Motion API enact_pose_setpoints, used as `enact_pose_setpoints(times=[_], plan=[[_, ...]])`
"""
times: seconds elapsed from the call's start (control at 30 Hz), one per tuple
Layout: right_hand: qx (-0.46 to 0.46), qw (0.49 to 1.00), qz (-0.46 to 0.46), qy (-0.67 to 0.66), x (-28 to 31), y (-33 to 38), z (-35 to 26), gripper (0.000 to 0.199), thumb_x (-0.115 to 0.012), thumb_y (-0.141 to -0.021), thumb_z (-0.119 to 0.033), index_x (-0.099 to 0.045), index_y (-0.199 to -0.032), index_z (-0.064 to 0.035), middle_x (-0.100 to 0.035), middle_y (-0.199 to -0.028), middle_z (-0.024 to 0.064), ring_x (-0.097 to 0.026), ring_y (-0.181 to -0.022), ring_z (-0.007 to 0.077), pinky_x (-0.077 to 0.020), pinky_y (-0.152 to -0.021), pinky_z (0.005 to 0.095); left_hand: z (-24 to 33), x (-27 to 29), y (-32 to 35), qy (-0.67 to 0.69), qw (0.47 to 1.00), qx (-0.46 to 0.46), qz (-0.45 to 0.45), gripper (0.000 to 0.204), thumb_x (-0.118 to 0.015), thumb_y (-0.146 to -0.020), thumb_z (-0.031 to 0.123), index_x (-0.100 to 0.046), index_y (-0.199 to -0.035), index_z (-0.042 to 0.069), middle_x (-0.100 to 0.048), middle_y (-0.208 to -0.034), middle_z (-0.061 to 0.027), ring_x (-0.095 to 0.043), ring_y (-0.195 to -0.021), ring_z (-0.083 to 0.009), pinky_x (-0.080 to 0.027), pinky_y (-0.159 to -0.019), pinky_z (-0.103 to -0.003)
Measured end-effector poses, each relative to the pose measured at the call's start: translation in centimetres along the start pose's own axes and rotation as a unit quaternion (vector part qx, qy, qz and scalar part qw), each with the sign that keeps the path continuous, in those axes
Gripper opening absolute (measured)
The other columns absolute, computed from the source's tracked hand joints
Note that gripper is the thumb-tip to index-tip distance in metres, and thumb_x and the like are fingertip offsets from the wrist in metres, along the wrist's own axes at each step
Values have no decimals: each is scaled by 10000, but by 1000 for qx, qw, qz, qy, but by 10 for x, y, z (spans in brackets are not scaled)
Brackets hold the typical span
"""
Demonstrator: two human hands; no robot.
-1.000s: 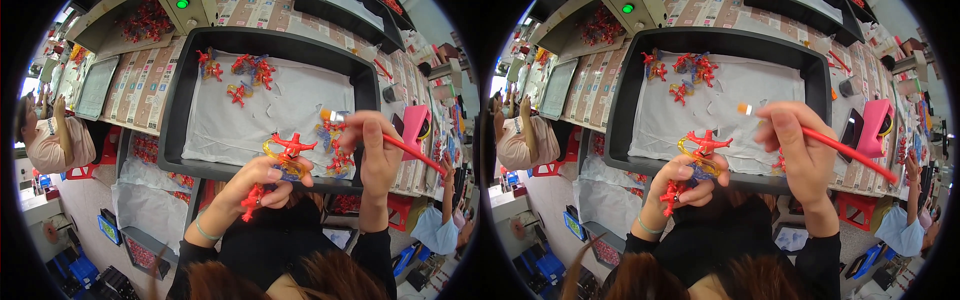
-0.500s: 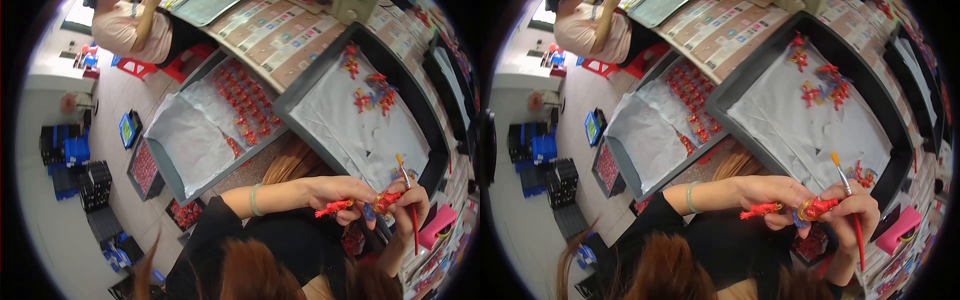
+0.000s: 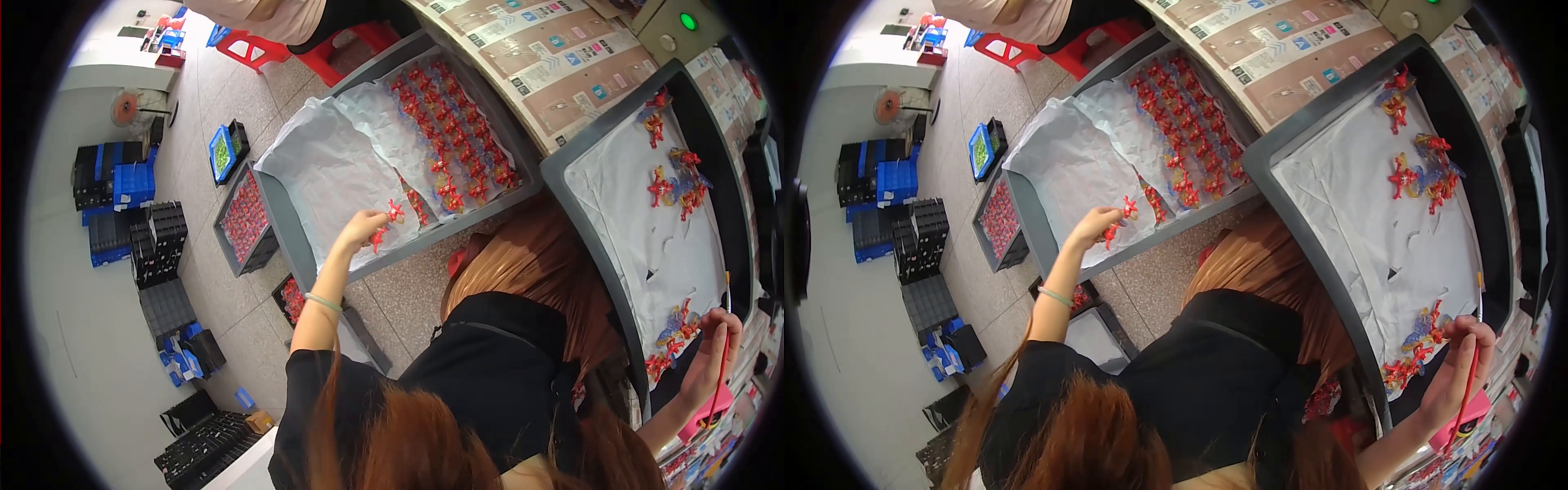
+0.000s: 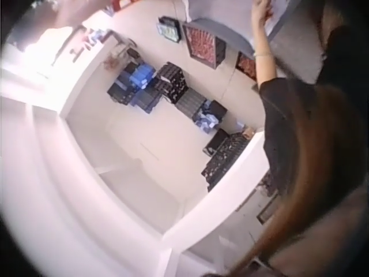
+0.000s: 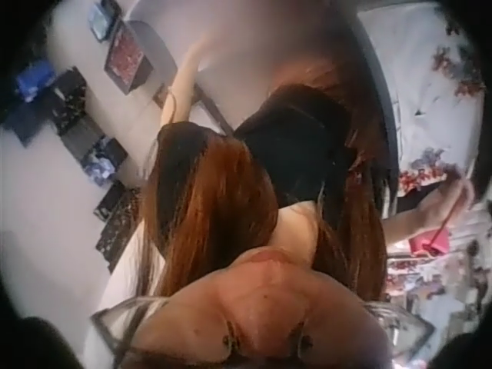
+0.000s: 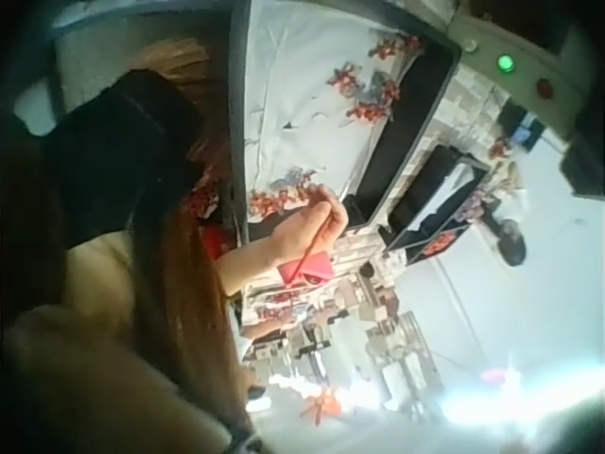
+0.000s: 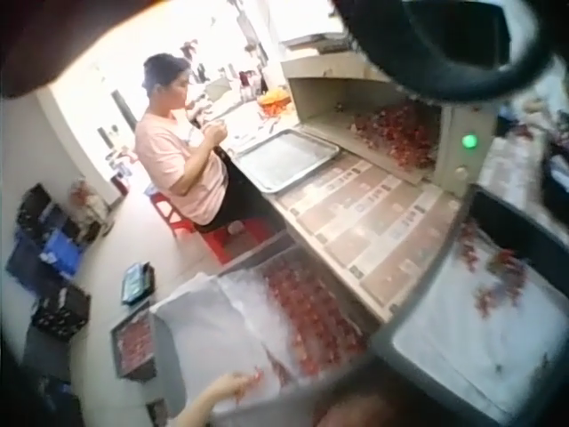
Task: The person applies gold details to small red dragon figurines using a paintbrush, then organizes the painted figurines into plastic trays lined with paper.
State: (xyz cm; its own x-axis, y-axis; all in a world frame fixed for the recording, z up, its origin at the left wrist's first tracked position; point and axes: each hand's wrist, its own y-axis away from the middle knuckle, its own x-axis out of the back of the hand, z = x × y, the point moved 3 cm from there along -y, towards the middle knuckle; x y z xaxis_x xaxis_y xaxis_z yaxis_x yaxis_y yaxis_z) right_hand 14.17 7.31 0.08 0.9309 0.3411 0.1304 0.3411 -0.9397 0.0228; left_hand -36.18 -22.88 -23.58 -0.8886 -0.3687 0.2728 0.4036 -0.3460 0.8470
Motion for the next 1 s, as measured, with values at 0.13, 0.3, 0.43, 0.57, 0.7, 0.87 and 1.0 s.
enact_pose_setpoints(times=[0.13,0.3,0.43,0.57,0.7,0.87,1.0], plan=[[10,999,-32,3,-16,-12,-4,144,-429,-903,-88,-493,-1000,-2,-527,-968,91,-493,-838,147,-387,-779,269,-31,-19,-40,-98,983,-104,118,230,-556,-757,221,-639,-740,7,-510,-542,-6,-421,-417,-86,-330,-393,-264],[-4,999,-48,16,-22,-15,-4,139,-428,-904,-89,-489,-998,-6,-527,-964,90,-489,-832,146,-385,-770,270,-25,-31,-49,-171,957,-75,221,305,-542,-724,296,-655,-706,13,-625,-687,-194,-623,-704,-331,-457,-674,-405],[-12,999,-40,11,-21,-14,-2,139,-422,-907,-85,-487,-1002,-8,-529,-962,90,-492,-834,144,-387,-780,272,8,-40,-45,-185,965,-103,155,388,-595,-756,388,-656,-732,6,-632,-662,-144,-615,-618,-276,-457,-604,-393],[-21,998,-39,35,-21,-14,-4,145,-420,-907,-87,-487,-1006,-5,-529,-964,90,-498,-837,142,-390,-793,272,29,-63,-66,-239,969,-31,-45,429,-615,-762,434,-677,-846,18,-630,-627,-71,-542,-539,-133,-428,-534,-267],[-23,996,-45,69,-22,-11,-9,143,-438,-912,-118,-499,-996,-20,-528,-946,62,-496,-839,126,-388,-804,257,25,-87,-88,-140,981,29,-132,425,-682,-736,365,-654,-830,-48,-641,-687,-72,-551,-574,-126,-435,-544,-265],[-10,997,-39,68,-21,-9,-11,144,-438,-912,-117,-500,-994,-16,-530,-952,63,-503,-847,121,-393,-808,256,12,-96,-93,-96,985,98,-107,304,-720,-702,249,-657,-800,-31,-641,-724,-54,-554,-608,-113,-442,-558,-262],[-22,995,-46,81,-24,-9,-10,143,-435,-914,-117,-500,-991,-15,-529,-950,62,-502,-849,118,-392,-807,255,15,-88,-92,-89,992,-10,-95,144,-667,-688,162,-655,-708,19,-620,-667,-27,-542,-594,-102,-429,-544,-258]])
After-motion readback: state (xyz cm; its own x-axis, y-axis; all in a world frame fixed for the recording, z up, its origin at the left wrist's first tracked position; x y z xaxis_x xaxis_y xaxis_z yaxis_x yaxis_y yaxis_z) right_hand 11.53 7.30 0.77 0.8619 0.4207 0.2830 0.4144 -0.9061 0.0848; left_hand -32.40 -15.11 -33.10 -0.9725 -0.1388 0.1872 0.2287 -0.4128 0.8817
